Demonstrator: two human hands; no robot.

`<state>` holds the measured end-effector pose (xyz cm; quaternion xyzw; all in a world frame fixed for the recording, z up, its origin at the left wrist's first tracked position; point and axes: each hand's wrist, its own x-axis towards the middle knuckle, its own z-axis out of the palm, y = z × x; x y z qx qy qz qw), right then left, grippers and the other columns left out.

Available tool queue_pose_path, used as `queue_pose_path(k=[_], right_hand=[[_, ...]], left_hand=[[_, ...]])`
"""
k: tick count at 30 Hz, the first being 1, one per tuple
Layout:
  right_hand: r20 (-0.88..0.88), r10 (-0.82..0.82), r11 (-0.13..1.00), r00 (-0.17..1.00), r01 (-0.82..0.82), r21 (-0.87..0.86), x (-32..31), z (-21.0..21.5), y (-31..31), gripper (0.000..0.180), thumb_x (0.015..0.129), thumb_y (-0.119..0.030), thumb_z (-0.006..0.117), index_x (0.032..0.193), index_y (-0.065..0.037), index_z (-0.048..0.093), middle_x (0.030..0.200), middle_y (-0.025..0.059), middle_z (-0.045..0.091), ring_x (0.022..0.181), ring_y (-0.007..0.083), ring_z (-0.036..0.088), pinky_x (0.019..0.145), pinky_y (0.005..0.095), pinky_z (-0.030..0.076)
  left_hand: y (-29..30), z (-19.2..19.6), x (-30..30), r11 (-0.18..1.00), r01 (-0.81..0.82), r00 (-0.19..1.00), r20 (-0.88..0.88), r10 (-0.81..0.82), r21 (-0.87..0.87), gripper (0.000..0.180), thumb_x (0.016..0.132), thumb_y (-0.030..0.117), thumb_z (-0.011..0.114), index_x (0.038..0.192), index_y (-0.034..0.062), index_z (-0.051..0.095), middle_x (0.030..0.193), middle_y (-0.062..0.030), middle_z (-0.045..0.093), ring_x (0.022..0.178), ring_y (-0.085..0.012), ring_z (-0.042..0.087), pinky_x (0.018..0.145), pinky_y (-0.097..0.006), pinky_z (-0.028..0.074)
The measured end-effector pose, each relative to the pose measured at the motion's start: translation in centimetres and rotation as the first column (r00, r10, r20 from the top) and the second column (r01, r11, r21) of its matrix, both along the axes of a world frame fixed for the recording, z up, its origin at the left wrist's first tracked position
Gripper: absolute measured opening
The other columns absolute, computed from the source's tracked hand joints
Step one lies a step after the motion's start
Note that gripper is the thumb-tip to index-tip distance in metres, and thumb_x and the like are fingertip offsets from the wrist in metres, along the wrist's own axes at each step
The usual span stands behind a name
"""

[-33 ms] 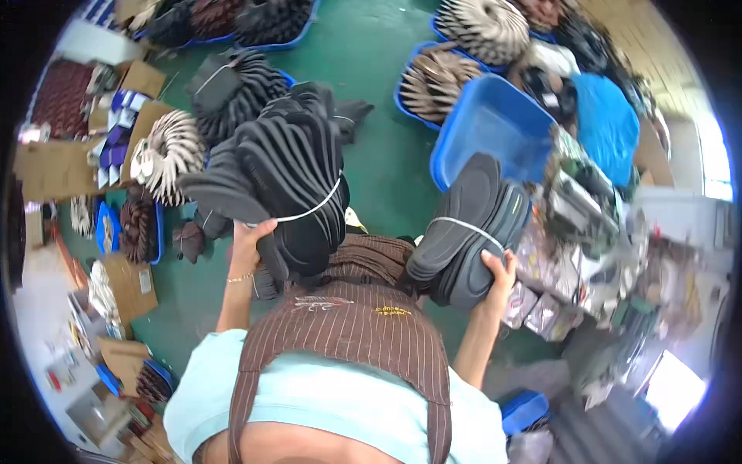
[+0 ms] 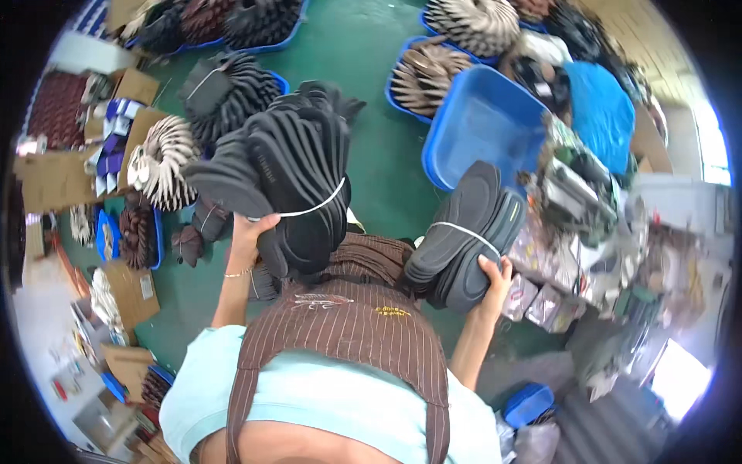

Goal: Using an industrial machine to process shoe soles and organizing them into sorted stacks within a factory setting.

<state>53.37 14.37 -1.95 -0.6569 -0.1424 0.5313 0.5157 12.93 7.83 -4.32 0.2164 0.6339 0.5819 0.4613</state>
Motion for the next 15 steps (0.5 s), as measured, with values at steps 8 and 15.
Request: queue_pose_path(k=[8,15], right_hand=[[0.084,-0.471,0.879,0.878,0.475,-0.038,16.9,-0.3,-12.4,0.04,0.066,-0.002,0.068,0.1,-0.004,0.046,0.087,0.0077,0.056,0.078,0.0191,0.058,0.072,0.0285,0.048],[0.322,-0.559,0.813,0.764,0.581,0.034,27.5,0.7,-17.0,0.052,0.067,-0.007,0.07,0.112,0.004,0.046,0.098,0.0119,0.054,0.087,0.0208,0.056,0.079,0.0285,0.045]], left_hand=[[7.4,2.6,20.9,0.845,0.528,0.801,-0.282,-0.527,-0.079,0.079,0.055,0.016,0.087,0.118,-0.0043,0.045,0.113,-0.0138,0.055,0.105,-0.0215,0.053,0.092,-0.033,0.041],[6.5,3.3,34.4,0.653,0.681,0.474,-0.48,-0.738,-0.332,0.091,0.049,0.035,0.087,0.118,-0.0052,0.043,0.113,-0.0181,0.05,0.108,-0.0315,0.051,0.092,-0.038,0.041]])
